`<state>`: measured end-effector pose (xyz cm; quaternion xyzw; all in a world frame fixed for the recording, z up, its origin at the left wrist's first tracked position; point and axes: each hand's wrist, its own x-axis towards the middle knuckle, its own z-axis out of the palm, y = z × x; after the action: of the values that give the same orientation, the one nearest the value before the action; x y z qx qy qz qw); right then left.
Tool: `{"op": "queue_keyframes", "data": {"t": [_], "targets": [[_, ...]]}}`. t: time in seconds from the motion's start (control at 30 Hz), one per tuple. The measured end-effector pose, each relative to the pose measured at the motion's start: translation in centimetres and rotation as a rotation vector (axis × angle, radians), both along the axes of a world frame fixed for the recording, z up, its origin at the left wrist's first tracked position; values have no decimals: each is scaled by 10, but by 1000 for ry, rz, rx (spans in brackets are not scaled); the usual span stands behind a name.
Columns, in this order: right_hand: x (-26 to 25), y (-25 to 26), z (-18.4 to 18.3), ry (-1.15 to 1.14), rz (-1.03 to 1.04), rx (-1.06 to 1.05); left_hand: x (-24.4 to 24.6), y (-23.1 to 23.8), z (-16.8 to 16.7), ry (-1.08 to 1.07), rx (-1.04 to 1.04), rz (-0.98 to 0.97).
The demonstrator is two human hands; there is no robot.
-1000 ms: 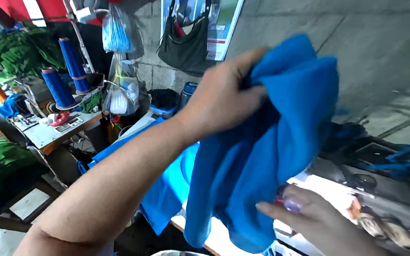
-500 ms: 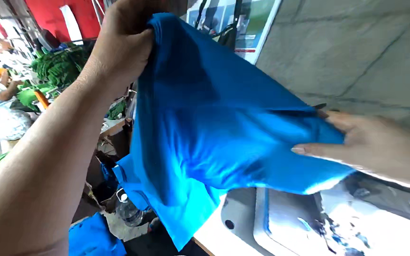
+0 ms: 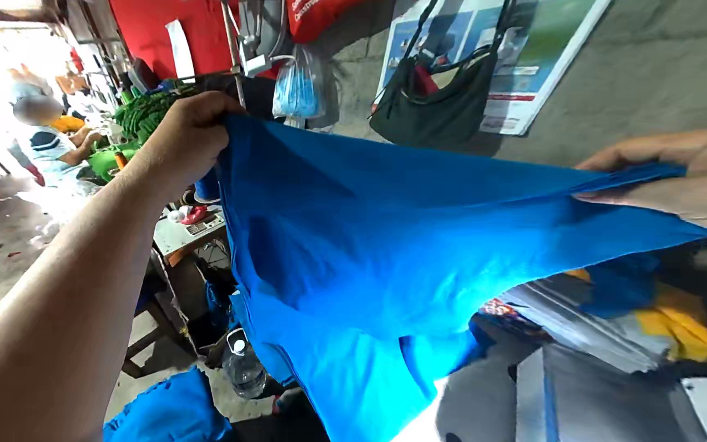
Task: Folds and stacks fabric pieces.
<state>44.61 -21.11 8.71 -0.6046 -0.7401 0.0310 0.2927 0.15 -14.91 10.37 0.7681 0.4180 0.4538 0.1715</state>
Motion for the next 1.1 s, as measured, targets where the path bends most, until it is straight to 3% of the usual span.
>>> {"op": "queue_keyframes", "data": {"t": [0.2,0.3,0.4,0.53,0.67,0.73,0.8,0.9,0.97,1.03,1.1], "targets": [[9,27,-9,115,78,54,-15,13,-11,-210,-145,-162],[-9,48,-30,57,-64,110,-11,29,-21,-144,-199,-84],[-33,75,-35,-42,-208,70,-5,56,-28,55,-216,88],[-49,101,-10,31,-267,211,4,74,-13,20,-147,232],[-30,105,-5,200,-175,251,0,56,-18,-192,4,108],[-14,97,-29,204,-124,143,-9,38,-58,-85,146,67],[-4,83,-67,128,-96,-39,-9,11,-126,17,227,61],[-16,65,-126,-140,-160,-518,4,-45,-245,104,-49,26],[-3,63,-176,-296,-147,-743,20,-81,-303,82,-304,-68],[20,58,-227,-320,-132,-791,37,-104,-346,39,-412,-89],[26,50,-257,-288,-173,-796,47,-112,-369,-33,-457,-85]]}}
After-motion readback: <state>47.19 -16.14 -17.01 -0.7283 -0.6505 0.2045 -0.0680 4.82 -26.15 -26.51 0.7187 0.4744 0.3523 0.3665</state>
